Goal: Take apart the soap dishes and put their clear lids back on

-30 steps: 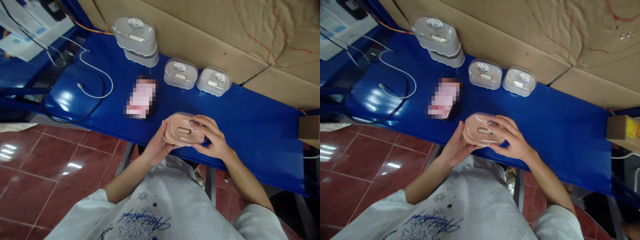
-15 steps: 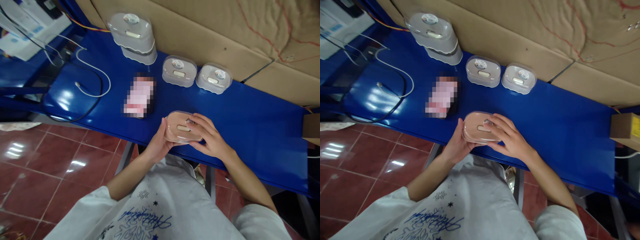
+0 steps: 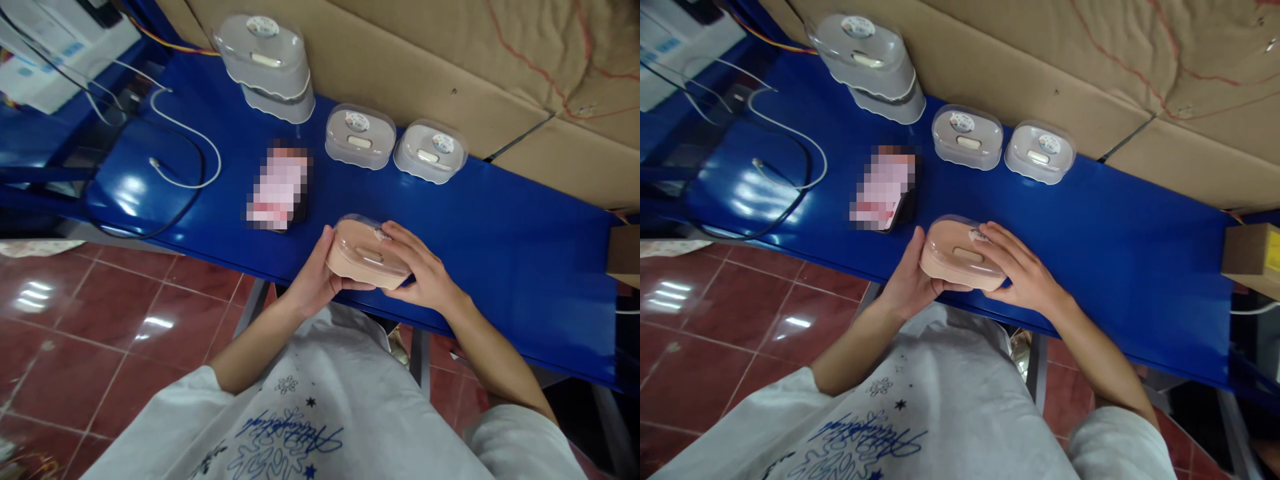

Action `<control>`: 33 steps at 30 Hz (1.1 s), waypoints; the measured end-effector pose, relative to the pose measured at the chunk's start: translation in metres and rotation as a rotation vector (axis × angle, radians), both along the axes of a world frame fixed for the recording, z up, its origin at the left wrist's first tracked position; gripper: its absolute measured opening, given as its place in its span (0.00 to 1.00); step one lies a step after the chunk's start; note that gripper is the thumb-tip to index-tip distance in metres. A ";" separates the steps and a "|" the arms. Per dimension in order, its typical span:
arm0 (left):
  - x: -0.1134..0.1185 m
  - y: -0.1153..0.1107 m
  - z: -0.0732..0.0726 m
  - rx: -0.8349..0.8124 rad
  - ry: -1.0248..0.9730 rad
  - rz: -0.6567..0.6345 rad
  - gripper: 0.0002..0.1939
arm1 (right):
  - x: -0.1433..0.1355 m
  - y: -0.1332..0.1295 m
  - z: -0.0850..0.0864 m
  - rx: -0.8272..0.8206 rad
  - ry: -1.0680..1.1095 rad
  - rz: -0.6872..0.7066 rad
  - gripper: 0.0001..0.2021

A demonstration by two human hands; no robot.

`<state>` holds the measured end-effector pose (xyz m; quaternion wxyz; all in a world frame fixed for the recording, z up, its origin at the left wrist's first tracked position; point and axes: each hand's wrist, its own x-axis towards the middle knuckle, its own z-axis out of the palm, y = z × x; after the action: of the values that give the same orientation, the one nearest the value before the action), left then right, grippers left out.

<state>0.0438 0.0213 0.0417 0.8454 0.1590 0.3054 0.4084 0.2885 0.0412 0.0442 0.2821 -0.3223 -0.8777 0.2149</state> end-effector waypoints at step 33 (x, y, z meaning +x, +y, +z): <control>-0.004 0.197 0.012 1.320 1.385 -0.154 0.46 | 0.068 0.031 0.018 0.265 -0.370 -0.412 0.29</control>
<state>0.0402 0.2184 0.0539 0.2420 0.8287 0.4344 0.2568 0.3568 0.0720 0.0621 0.1946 -0.4874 -0.8508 -0.0255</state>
